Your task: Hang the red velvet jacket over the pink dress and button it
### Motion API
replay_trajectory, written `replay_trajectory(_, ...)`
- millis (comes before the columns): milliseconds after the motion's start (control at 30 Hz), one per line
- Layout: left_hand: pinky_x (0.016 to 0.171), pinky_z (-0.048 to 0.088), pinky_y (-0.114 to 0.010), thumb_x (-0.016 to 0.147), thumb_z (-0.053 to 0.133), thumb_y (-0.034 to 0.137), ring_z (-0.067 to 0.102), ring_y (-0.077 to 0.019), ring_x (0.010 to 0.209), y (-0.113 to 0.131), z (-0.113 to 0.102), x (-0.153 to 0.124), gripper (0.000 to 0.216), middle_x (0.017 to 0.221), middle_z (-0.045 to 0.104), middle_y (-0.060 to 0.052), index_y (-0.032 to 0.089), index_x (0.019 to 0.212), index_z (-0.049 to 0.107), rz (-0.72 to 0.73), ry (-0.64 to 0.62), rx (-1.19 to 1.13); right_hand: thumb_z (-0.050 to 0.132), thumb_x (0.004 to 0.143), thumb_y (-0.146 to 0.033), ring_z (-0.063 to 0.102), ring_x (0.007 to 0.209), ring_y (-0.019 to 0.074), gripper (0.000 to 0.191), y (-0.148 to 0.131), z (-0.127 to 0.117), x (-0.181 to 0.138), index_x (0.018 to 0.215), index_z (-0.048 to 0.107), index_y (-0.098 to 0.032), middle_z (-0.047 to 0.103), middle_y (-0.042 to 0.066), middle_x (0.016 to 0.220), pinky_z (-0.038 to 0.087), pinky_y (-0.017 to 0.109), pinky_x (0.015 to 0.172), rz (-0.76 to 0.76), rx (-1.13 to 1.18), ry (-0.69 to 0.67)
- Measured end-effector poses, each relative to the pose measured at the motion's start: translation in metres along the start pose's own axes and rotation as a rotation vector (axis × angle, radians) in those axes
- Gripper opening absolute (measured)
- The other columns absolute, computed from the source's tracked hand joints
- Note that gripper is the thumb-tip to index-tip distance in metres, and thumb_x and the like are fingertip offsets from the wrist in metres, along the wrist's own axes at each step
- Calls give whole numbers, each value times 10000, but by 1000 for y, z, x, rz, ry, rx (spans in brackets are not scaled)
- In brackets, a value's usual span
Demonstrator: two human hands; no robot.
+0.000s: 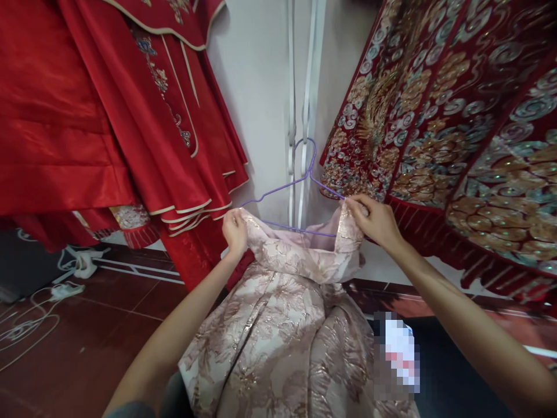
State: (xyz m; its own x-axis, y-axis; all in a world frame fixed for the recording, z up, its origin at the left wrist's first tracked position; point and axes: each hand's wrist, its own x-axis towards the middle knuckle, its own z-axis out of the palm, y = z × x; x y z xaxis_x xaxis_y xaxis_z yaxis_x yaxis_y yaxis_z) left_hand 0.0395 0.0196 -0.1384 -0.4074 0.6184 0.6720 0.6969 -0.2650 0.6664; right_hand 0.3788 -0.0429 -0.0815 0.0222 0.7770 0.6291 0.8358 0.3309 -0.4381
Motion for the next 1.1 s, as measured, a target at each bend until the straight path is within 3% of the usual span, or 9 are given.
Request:
replay_trajectory(167,879,482,-354,921,347,295,632,-205,954,-28,-4,-1,275,1024,682,-108,167,941,590,-151,-42,29,428,917,-428,674,901,230,349,3,2,0,1071,668,-228,727,46,1017,471,279,767,-33,27,31)
replay_trajectory(400,884,441,-283,933,393,354,602,-169,922,-34,1,-5,272,950,665,-55,173,924,596,-70,38,-283,488,891,-462,680,778,222,314,11,6,2,1003,687,-247,736,32,895,473,288,702,-78,56,117)
replay_trajectory(733,831,433,-263,932,395,332,593,-161,861,-42,4,-2,244,888,644,-43,177,882,576,-76,-4,-324,489,891,-471,677,794,218,313,18,7,6,1013,682,-256,733,27,909,460,282,683,-100,49,128)
replay_trajectory(833,808,440,-254,932,402,361,602,-159,851,-31,-1,13,274,893,661,-46,171,901,597,33,-95,-318,473,898,-484,671,798,216,329,20,5,8,1028,669,-254,727,31,931,453,280,683,-101,48,91)
replay_trajectory(933,784,448,-244,935,399,393,612,-162,854,-3,-4,33,312,904,673,-47,168,923,614,204,-230,-321,386,933,-487,655,752,219,367,16,4,9,1013,648,-242,714,44,859,433,284,646,-96,-8,1)
replay_trajectory(1100,817,443,-259,935,390,418,621,-177,884,41,1,55,347,954,688,-36,180,998,634,439,-556,-201,259,964,-424,629,787,262,403,12,5,5,1057,595,-220,686,96,890,418,323,641,-90,-207,-91)
